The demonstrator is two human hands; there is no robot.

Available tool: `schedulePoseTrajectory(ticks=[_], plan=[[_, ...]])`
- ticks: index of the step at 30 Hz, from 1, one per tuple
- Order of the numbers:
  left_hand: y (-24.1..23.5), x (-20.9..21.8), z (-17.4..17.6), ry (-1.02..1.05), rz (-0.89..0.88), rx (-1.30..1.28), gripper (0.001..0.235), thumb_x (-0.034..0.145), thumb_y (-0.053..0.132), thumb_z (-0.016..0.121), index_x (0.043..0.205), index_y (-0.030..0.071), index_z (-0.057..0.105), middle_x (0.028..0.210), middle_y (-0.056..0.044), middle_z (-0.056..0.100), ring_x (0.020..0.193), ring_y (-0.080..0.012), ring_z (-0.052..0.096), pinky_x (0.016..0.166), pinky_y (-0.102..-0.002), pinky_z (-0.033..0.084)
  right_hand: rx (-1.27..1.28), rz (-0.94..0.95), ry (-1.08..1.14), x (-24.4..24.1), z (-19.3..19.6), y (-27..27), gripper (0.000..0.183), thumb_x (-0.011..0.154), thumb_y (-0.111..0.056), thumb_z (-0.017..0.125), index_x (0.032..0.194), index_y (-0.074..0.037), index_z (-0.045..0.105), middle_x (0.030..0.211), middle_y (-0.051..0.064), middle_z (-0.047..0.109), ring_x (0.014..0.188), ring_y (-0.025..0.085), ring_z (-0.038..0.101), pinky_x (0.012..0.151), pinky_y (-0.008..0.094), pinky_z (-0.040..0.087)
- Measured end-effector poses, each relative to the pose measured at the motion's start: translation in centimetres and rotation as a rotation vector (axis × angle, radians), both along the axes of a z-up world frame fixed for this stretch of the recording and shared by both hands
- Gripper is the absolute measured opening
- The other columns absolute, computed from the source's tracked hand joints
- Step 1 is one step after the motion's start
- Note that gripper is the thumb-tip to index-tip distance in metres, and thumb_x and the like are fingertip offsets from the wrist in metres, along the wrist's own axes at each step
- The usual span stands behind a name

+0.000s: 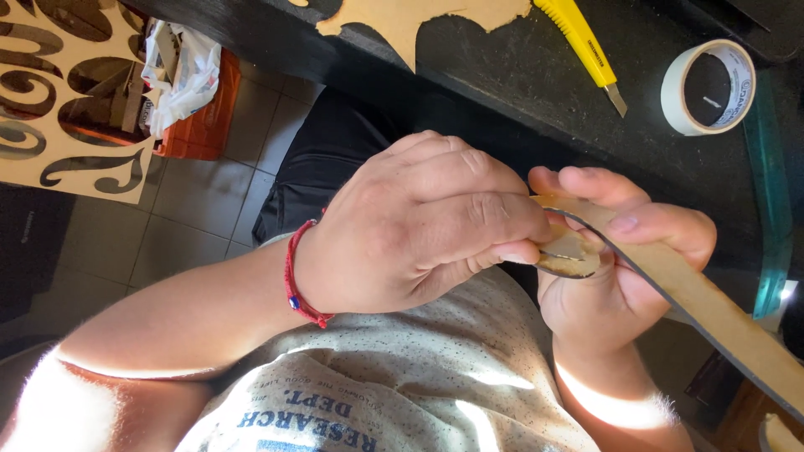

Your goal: Sanding and cleaning the edges of laser-cut wooden decorative pieces using sandpaper and a utility knife at a workbench.

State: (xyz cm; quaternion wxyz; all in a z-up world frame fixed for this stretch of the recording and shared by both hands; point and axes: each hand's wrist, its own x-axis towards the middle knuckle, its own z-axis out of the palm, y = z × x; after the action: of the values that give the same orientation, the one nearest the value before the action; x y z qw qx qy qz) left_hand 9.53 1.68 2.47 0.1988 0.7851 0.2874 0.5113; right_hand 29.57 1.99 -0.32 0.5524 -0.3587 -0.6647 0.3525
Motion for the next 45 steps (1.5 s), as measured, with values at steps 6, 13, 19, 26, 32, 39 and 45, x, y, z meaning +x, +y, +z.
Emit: schedulePoseTrajectory(ticks=[6, 13, 19, 26, 32, 39, 45], plan=[[0.0, 0.2, -0.1, -0.021, 0.0, 0.0, 0.024, 0.107, 0.02, 0.048, 0.114, 0.003, 0.064, 0.107, -0.011, 0.066, 0.09, -0.0283, 0.067, 0.078, -0.041, 0.048, -0.031, -0.051, 0.019, 0.1, -0.1, -0.3, 0.031, 0.099, -0.011, 0.063, 0.109, -0.018, 0.035, 0.119, 0.026, 0.059, 0.1, 0.039, 0.071, 0.086, 0.035, 0.063], [0.2, 0.0, -0.3, -0.025, -0.013, -0.004, 0.026, 0.107, 0.02, 0.046, 0.113, 0.002, 0.064, 0.106, -0.011, 0.066, 0.092, -0.0281, 0.067, 0.079, -0.041, 0.05, -0.096, -0.027, 0.086, 0.3, -0.7, -0.4, 0.029, 0.1, -0.02, 0.062, 0.109, -0.018, 0.035, 0.121, 0.027, 0.059, 0.103, 0.04, 0.07, 0.084, 0.035, 0.063], [4.3, -3.5, -2.6, 0.05, 0.02, 0.126, 0.038, 0.109, 0.023, 0.038, 0.115, -0.006, 0.062, 0.112, -0.025, 0.068, 0.103, -0.0402, 0.074, 0.088, -0.049, 0.061, -0.167, 0.015, 0.219, 0.8, -1.0, 0.1, 0.026, 0.101, -0.019, 0.062, 0.109, -0.017, 0.037, 0.125, 0.027, 0.059, 0.107, 0.037, 0.07, 0.08, 0.028, 0.063], [6.8, -8.7, -9.7, 0.693, 0.46, 0.098, 0.033, 0.101, 0.017, 0.069, 0.134, 0.014, 0.069, 0.142, -0.004, 0.063, 0.132, -0.0269, 0.055, 0.108, -0.047, 0.029, -0.312, 0.106, 0.398, 1.3, -1.0, 0.0, 0.026, 0.098, 0.0, 0.057, 0.108, -0.016, 0.04, 0.125, 0.026, 0.06, 0.109, 0.04, 0.069, 0.1, 0.04, 0.062], [6.3, -9.5, -8.8, 0.633, 0.528, 0.058, 0.031, 0.099, 0.01, 0.07, 0.13, 0.008, 0.072, 0.138, -0.011, 0.067, 0.129, -0.0331, 0.06, 0.111, -0.053, 0.027, -0.381, 0.229, 0.523, 1.4, -1.0, 0.1, 0.024, 0.099, 0.004, 0.055, 0.11, -0.015, 0.044, 0.129, 0.026, 0.059, 0.114, 0.043, 0.067, 0.098, 0.039, 0.06], [1.9, -1.7, -0.5, 0.104, -0.007, 0.141, 0.025, 0.101, 0.023, 0.056, 0.104, 0.0, 0.068, 0.103, -0.011, 0.074, 0.096, -0.0267, 0.076, 0.08, -0.042, 0.061, -0.428, 0.287, 0.645, 0.3, -1.3, 0.4, 0.019, 0.1, 0.0, 0.058, 0.109, -0.01, 0.045, 0.129, 0.031, 0.058, 0.119, 0.045, 0.064, 0.093, 0.038, 0.063], [1.3, -0.4, 0.8, -0.002, 0.066, 0.068, 0.027, 0.099, 0.024, 0.066, 0.114, 0.002, 0.066, 0.112, -0.008, 0.071, 0.098, -0.0233, 0.073, 0.085, -0.037, 0.055, -0.339, 0.232, 0.57, -0.1, -1.3, 0.2, 0.023, 0.097, -0.003, 0.059, 0.108, -0.009, 0.04, 0.122, 0.035, 0.057, 0.094, 0.036, 0.068, 0.101, 0.041, 0.057]])
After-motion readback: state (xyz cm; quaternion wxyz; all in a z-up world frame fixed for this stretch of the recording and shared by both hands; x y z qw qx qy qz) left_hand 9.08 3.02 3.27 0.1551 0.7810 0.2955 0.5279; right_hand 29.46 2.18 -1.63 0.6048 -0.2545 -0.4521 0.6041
